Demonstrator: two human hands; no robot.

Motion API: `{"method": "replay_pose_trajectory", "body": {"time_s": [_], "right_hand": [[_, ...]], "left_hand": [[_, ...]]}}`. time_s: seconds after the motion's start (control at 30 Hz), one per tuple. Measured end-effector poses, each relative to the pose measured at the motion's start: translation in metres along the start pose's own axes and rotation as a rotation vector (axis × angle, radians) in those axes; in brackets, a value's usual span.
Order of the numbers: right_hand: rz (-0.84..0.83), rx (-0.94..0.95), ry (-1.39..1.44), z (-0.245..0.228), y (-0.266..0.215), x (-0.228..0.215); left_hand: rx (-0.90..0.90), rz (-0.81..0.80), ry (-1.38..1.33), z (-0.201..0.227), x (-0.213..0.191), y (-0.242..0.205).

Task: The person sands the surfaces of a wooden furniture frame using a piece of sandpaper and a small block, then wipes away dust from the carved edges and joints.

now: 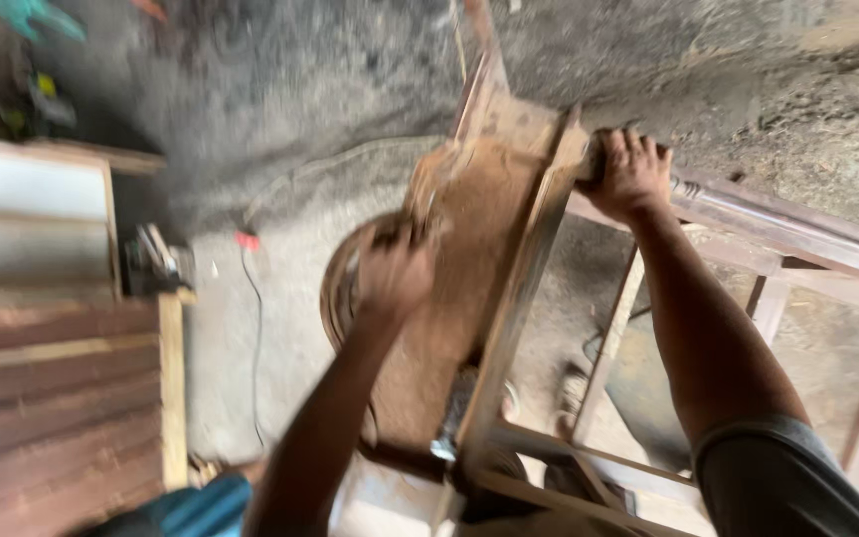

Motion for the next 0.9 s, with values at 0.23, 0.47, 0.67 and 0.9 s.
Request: {"method": "replay_pose_trajectory", "body": {"time_s": [0.23, 0.47, 0.67, 0.9], "right_hand": [[-0.140, -0.090, -0.066, 0.017, 0.011, 0.033], [0.050, -0.084, 0.185, -0.035, -0.054, -0.021], [-0.060, 0.153, 0.793, -0.202, -0.219, -0.031], [-0.287, -0.422, 0.961, -0.472, -0.333, -0.051]], "left_hand": [[-0.164, -0.108, -0.620, -0.061, -0.074, -0.144], [-0.323, 0.036, -0.765, -0.103, -0.096, -0.241], [-0.607, -0.329, -1.249, -0.104, -0.067, -0.271], [-0.080, -0.343, -1.074, -0.114, -0.048, -0.305]]}}
Point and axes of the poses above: each hand's wrist, its own y-axis towards the middle knuckle, its own x-axis out of the palm, z = x × y, the point moved 10 cm from there along y, towards the middle knuckle, and after that the axes turned 5 degrees about -x, right-handed, at the moved point
